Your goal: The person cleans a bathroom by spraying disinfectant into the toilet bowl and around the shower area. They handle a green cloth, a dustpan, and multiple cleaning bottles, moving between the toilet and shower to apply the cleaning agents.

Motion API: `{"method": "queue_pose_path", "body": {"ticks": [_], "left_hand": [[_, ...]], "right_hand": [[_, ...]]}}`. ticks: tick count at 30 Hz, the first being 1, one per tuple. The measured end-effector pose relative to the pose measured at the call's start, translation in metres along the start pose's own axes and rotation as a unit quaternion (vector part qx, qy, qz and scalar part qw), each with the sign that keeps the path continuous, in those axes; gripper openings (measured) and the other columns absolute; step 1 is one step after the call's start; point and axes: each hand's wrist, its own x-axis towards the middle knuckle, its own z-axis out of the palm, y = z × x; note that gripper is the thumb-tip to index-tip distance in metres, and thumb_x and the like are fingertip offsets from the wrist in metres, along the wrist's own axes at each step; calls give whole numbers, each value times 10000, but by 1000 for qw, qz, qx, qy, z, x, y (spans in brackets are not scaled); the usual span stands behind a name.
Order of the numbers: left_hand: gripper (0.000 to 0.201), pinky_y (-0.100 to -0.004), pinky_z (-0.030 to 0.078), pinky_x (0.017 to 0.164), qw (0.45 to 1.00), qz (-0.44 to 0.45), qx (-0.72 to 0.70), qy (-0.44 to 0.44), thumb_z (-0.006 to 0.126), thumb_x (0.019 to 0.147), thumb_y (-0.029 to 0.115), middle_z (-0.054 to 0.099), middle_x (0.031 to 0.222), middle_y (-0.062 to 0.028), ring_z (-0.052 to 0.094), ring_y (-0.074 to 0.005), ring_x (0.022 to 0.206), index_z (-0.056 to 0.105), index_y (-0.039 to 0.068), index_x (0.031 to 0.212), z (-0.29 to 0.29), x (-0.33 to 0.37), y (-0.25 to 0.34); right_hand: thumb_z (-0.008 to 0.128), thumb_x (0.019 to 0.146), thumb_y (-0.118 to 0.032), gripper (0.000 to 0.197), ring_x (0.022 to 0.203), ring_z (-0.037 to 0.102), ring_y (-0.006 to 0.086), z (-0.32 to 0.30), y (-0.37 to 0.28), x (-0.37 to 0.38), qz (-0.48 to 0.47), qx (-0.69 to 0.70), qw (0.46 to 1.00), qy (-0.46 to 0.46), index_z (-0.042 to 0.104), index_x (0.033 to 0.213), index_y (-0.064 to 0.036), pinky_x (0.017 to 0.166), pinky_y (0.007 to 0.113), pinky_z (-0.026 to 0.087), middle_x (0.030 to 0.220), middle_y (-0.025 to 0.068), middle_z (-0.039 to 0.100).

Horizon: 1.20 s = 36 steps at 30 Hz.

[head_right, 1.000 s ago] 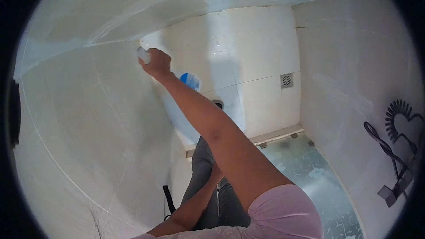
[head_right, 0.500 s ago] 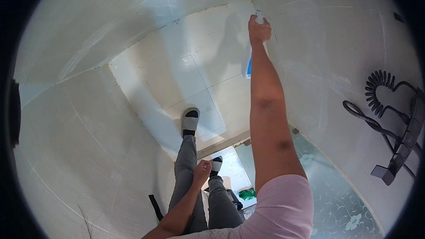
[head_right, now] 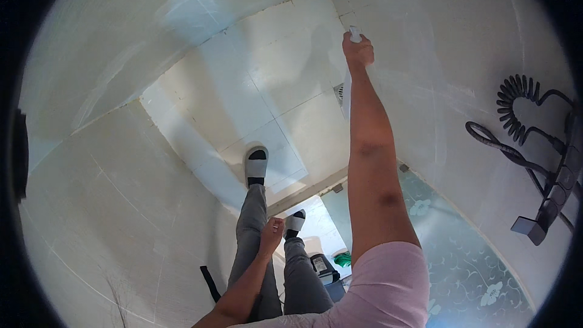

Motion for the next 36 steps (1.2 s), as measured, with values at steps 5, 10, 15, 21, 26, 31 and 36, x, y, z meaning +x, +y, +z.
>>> {"method": "queue_pose_path", "body": {"ticks": [5, 10, 15, 21, 26, 31, 36], "left_hand": [[184, -281, 477, 604, 1000, 29, -10, -5, 545, 849, 190, 607, 771, -85, 597, -161, 677, 557, 16, 906, 0, -1, -8], [158, -301, 458, 655, 1000, -29, -5, -11, 523, 849, 155, 597, 782, -108, 585, -177, 723, 551, 5, 888, 0, -2, 4], [163, -317, 467, 669, 999, -12, -35, -31, 516, 849, 149, 602, 798, -123, 595, -199, 739, 548, -4, 894, 7, -2, -14], [155, -310, 475, 664, 1000, -14, -12, -24, 510, 847, 133, 609, 806, -130, 610, -203, 752, 549, -5, 905, 9, -5, -14], [175, -313, 478, 656, 999, -13, -17, -24, 517, 850, 156, 615, 795, -131, 618, -215, 736, 555, -2, 913, 11, -7, -16], [200, -308, 471, 637, 1000, 16, 4, -24, 523, 858, 198, 612, 754, -122, 613, -203, 710, 560, 4, 893, 15, -9, -19], [233, -305, 463, 616, 999, 10, -25, -20, 522, 870, 234, 608, 734, -120, 602, -192, 683, 557, 4, 865, 16, -8, -25]], "right_hand": [[569, 608, -576, 683, 890, 618, 294, -4, 22, 8, 28, -44, 998, 20, 606, 1069, -72, 819, 383, 464, 894, 154, 648], [615, 623, -491, 570, 633, 627, 207, -1, 69, 18, 31, 11, 996, -84, 618, 922, -6, 634, 332, 484, 699, 96, 640], [598, 634, -509, 568, 713, 637, 235, -10, 146, 8, 126, -5, 992, 26, 608, 921, -19, 684, 364, 499, 779, 126, 651], [661, 632, -429, 467, 505, 586, 177, -32, 187, -45, 229, 46, 969, -75, 590, 778, 10, 541, 321, 482, 641, 85, 617], [619, 654, -417, 422, 467, 572, 182, -32, 211, -74, 221, 177, 957, -69, 628, 752, -7, 552, 351, 477, 601, 84, 611], [626, 642, -450, 458, 617, 624, 290, -25, 217, -43, 133, 65, 983, 111, 651, 771, -11, 643, 398, 496, 764, 161, 643], [625, 648, -480, 448, 789, 622, 333, -35, 171, -28, 42, -45, 987, 149, 657, 782, -54, 696, 425, 491, 844, 171, 643]]}}
